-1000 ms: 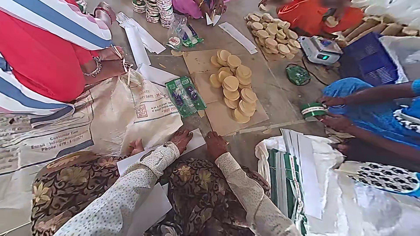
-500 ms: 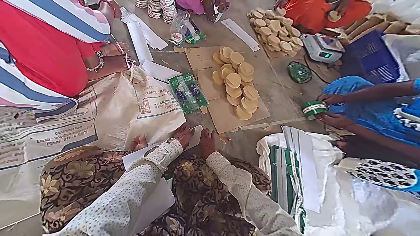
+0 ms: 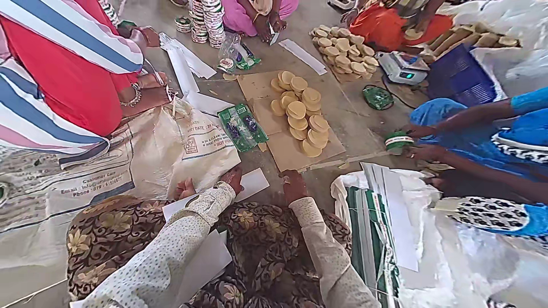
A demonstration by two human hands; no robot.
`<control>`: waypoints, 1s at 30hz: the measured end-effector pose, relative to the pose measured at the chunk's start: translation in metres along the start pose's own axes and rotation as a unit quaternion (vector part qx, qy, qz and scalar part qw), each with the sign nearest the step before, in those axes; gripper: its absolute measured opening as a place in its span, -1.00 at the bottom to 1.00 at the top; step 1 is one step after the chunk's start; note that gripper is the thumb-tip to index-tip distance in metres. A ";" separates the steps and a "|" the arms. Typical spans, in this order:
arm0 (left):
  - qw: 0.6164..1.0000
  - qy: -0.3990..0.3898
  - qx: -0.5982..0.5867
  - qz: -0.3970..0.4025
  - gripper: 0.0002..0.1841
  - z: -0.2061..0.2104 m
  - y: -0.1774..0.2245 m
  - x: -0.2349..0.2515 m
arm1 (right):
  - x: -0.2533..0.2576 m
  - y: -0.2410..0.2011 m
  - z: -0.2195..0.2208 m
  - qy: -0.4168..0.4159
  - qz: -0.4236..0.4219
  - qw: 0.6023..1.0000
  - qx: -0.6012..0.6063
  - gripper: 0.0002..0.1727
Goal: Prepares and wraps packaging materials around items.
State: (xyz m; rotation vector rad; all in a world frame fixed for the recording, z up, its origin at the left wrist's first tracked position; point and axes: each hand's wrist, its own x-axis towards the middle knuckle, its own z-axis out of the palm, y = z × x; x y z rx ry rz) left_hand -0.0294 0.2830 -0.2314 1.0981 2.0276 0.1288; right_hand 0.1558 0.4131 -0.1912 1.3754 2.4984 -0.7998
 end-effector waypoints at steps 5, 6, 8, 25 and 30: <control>0.994 -0.006 -0.058 0.095 -0.37 -0.013 -0.017 -0.026 | 0.015 0.048 0.040 0.091 -0.042 0.937 0.334 -0.50; 0.987 0.020 -0.089 0.132 -0.44 -0.025 -0.022 -0.034 | 0.018 0.051 0.045 0.098 -0.037 0.926 0.364 -0.48; 0.970 0.084 -0.121 0.196 -0.54 -0.055 -0.038 -0.049 | 0.019 0.050 0.045 0.111 -0.041 0.914 0.388 -0.45; 0.989 -0.111 -0.065 0.074 -0.42 -0.018 -0.090 -0.191 | 0.028 0.047 0.051 0.096 -0.083 0.915 0.383 -0.48; 0.982 0.072 -0.104 0.138 -0.74 0.026 -0.110 -0.203 | 0.022 0.042 0.048 0.092 -0.055 0.920 0.378 -0.61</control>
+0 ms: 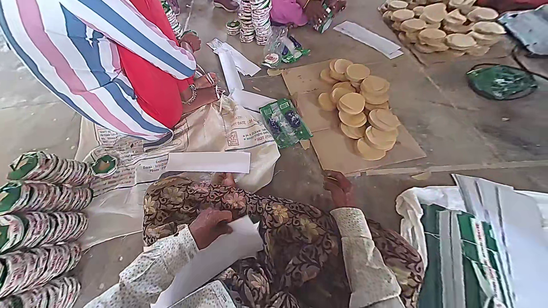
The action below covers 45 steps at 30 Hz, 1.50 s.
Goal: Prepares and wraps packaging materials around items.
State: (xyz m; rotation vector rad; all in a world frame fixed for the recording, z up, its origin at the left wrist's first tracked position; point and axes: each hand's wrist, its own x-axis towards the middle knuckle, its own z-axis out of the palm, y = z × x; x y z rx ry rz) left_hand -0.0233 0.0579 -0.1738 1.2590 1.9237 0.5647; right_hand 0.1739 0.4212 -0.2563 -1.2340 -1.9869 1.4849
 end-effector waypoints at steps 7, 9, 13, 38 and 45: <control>0.982 0.153 -0.044 0.102 -0.74 -0.003 0.013 0.026 | -0.007 -0.006 0.001 0.005 0.012 1.000 0.013 -0.61; 0.985 0.143 -0.043 0.087 -0.74 -0.007 0.024 0.038 | -0.008 -0.007 0.000 0.003 0.011 1.000 0.019 -0.60; 0.989 -0.074 0.041 -0.122 -0.39 -0.023 0.068 0.040 | -0.009 -0.008 -0.001 -0.007 0.008 1.000 0.026 -0.60; 0.995 -0.057 0.080 -0.022 -0.39 0.014 0.094 0.247 | -0.004 -0.004 -0.005 0.040 0.037 0.979 0.196 -0.64; 0.988 -0.039 0.140 -0.046 0.04 0.042 0.078 0.284 | 0.024 -0.003 0.009 -0.085 -0.031 0.996 -0.008 -0.53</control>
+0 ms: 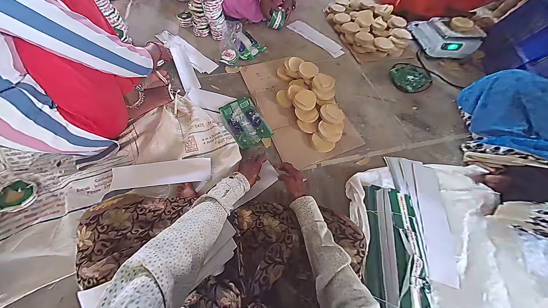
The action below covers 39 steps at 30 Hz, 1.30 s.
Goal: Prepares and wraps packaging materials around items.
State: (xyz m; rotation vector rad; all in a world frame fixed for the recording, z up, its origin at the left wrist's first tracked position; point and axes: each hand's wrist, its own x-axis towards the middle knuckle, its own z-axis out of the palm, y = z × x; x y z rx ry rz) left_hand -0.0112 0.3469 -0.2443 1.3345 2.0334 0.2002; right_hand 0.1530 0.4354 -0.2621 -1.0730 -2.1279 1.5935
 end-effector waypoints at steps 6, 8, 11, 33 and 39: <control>0.996 -0.058 -0.018 0.061 -0.53 0.003 -0.017 -0.016 | 0.027 0.001 0.019 -0.053 -0.004 0.989 -0.136 -0.42; 0.995 -0.056 -0.043 0.067 -0.43 0.007 -0.023 -0.023 | 0.029 0.003 0.021 -0.054 -0.013 0.985 -0.160 -0.38; 0.994 -0.044 -0.050 0.084 -0.26 0.018 -0.031 -0.033 | 0.028 0.003 0.026 -0.060 -0.028 0.977 -0.204 -0.33; 0.994 -0.096 0.021 0.046 -0.37 -0.006 -0.007 -0.054 | 0.009 -0.038 0.076 -0.116 0.010 0.818 -0.563 -0.19; 0.995 -0.090 0.031 0.036 -0.49 -0.007 -0.003 -0.058 | 0.000 -0.036 0.086 -0.069 0.046 0.826 -0.558 -0.19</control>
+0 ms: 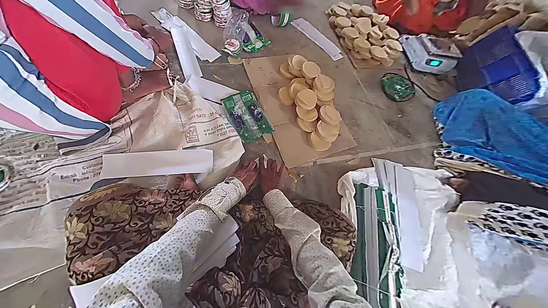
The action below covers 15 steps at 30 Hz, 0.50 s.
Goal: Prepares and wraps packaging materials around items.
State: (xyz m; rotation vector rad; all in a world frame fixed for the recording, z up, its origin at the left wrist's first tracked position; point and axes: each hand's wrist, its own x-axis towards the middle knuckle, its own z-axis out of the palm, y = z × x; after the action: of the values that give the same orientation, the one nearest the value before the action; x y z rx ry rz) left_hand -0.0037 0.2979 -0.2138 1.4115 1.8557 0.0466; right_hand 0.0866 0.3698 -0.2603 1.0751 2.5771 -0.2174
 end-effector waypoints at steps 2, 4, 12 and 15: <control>1.000 0.001 0.002 0.002 -0.51 0.001 0.001 -0.002 | -0.005 -0.004 0.000 0.002 0.019 1.000 0.003 -0.27; 1.000 0.000 0.006 0.002 -0.49 0.000 0.001 -0.003 | -0.011 -0.008 0.001 0.008 0.035 0.999 0.003 -0.35; 0.999 0.039 0.017 0.008 -0.38 0.012 -0.006 0.003 | -0.030 -0.011 -0.001 -0.031 0.041 0.996 -0.074 -0.45; 0.999 0.018 0.027 0.010 -0.31 0.010 -0.006 0.000 | -0.040 -0.011 -0.007 -0.065 0.041 0.995 -0.068 -0.45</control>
State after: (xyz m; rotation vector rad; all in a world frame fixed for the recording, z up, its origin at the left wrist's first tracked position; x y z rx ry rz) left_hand -0.0028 0.2912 -0.2229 1.4749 1.8861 0.0324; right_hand 0.1034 0.3372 -0.2384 1.0767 2.3911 -0.0877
